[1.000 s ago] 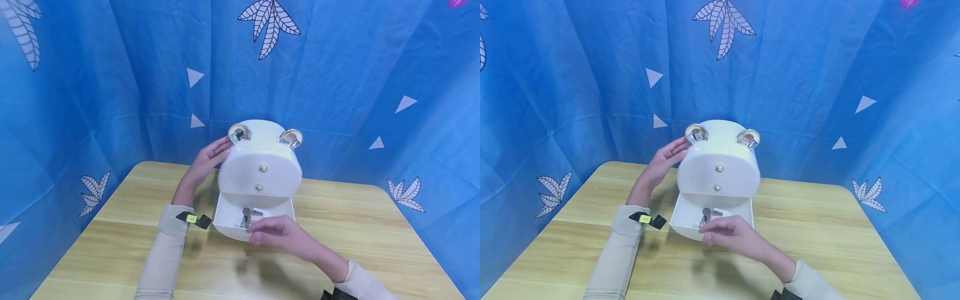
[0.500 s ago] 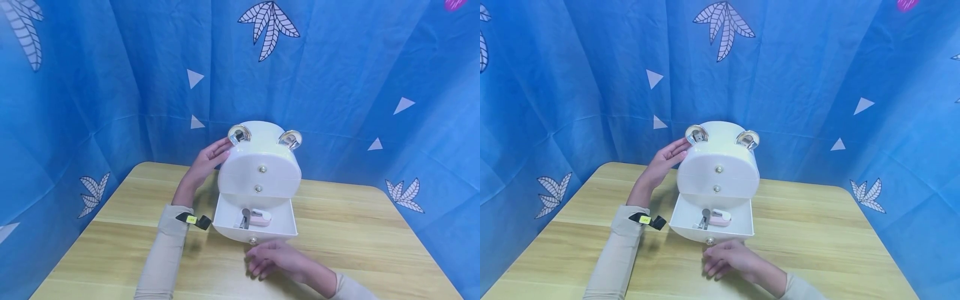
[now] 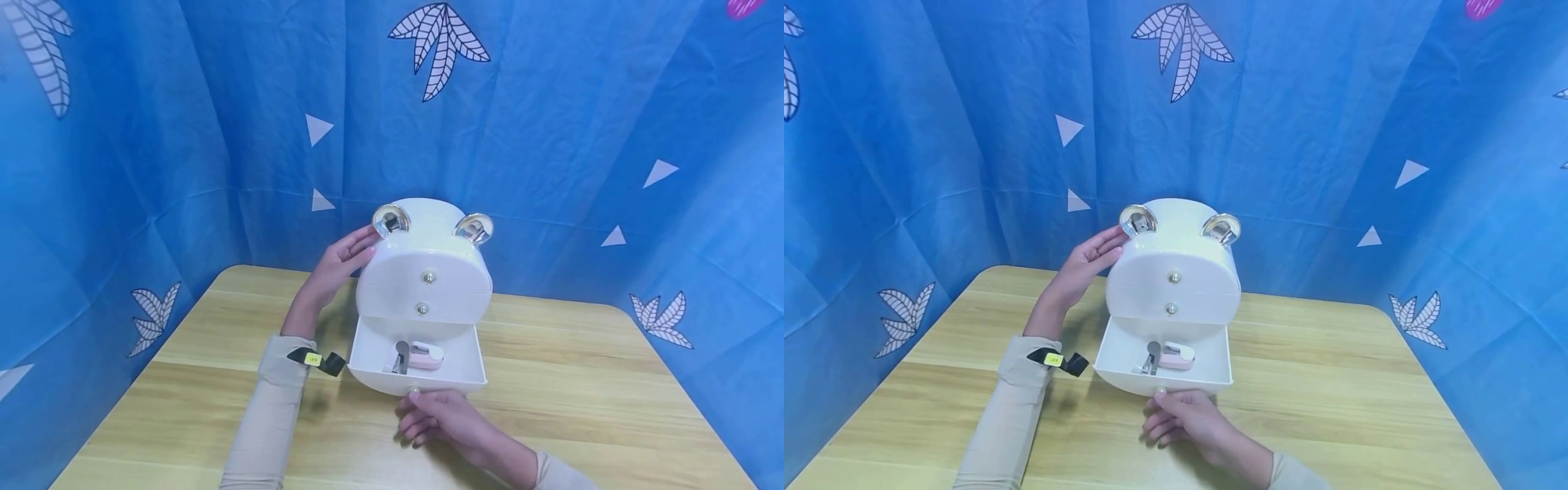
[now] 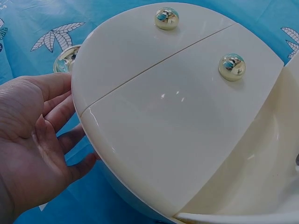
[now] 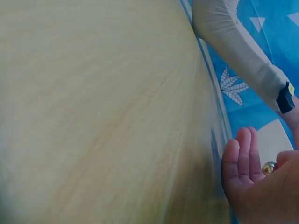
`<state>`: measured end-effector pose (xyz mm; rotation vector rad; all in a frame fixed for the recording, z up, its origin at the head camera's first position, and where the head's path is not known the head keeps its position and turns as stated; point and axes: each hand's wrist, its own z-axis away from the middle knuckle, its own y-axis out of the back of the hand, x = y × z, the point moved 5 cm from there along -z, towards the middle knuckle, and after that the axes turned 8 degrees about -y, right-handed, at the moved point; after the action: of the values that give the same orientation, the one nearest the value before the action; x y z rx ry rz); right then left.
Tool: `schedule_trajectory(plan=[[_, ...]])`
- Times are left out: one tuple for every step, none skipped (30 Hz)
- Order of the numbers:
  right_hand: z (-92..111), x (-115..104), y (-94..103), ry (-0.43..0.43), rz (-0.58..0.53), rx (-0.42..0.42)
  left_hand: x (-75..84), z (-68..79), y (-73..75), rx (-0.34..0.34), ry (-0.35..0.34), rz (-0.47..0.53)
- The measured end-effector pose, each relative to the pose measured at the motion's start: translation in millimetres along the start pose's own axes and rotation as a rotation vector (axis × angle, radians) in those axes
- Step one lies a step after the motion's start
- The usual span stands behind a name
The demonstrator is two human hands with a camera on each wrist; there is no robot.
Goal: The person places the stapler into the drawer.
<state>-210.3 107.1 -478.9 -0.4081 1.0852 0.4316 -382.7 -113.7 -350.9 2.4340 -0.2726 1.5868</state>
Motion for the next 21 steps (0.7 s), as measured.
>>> schedule_trajectory(plan=[[-0.2,-0.5,0.1,0.004,-0.007,0.010,0.2,0.0,-0.1,0.000,0.000,0.001],[-0.1,-1.0,0.1,0.006,-0.013,0.019,0.2,0.0,-0.1,-0.001,-0.001,0.000],[0.0,-1.8,0.2,0.010,-0.012,0.024,0.2,-0.1,0.0,-0.001,-0.001,0.000],[0.2,-2.5,0.4,0.013,-0.013,0.029,0.2,-0.2,0.0,-0.001,-0.002,0.001],[0.1,-3.4,0.7,0.016,-0.010,0.032,0.1,-0.4,-0.1,-0.002,-0.002,0.001],[0.1,-4.3,1.1,0.020,-0.007,0.036,0.4,-0.4,-0.2,-0.001,-0.004,0.003],[-0.2,-5.2,1.6,0.023,-0.004,0.039,0.2,-0.5,-0.1,0.001,-0.005,0.004],[-0.6,-6.1,2.3,0.025,-0.001,0.043,0.2,-0.5,-0.1,0.002,-0.006,0.007],[-1.3,-6.8,3.1,0.029,0.001,0.048,0.2,-0.5,-0.2,0.004,-0.009,0.008],[-2.0,-7.4,4.0,0.030,0.000,0.054,0.3,-0.5,-0.4,0.006,-0.012,0.010],[-2.8,-8.1,5.0,0.031,0.002,0.059,0.3,-0.5,-0.6,0.008,-0.017,0.012],[-3.5,-8.6,6.2,0.033,0.004,0.064,0.5,-0.3,-0.8,0.012,-0.021,0.012],[-4.4,-9.1,7.3,0.034,0.004,0.070,0.6,-0.3,-0.8,0.016,-0.024,0.011],[-5.3,-9.7,8.4,0.036,0.007,0.074,1.2,-0.1,-1.1,0.021,-0.029,0.012],[-6.2,-10.3,9.5,0.040,0.010,0.077,1.5,-0.4,-1.2,0.023,-0.036,0.011],[-7.0,-10.9,10.6,0.040,0.012,0.081,2.3,-0.4,-1.5,0.027,-0.040,0.011],[-8.0,-11.5,11.8,0.043,0.014,0.085,3.1,-0.3,-1.8,0.031,-0.044,0.011],[-9.2,-12.2,12.9,0.048,0.015,0.089,4.0,-0.3,-2.1,0.035,-0.047,0.011],[-10.0,-13.1,13.8,0.051,0.015,0.092,4.7,-0.4,-2.5,0.038,-0.050,0.012],[-10.9,-14.1,14.5,0.054,0.017,0.093,5.3,-0.4,-2.7,0.041,-0.052,0.010],[-12.1,-15.0,15.3,0.055,0.015,0.096,5.7,-0.5,-2.8,0.043,-0.051,0.008]])
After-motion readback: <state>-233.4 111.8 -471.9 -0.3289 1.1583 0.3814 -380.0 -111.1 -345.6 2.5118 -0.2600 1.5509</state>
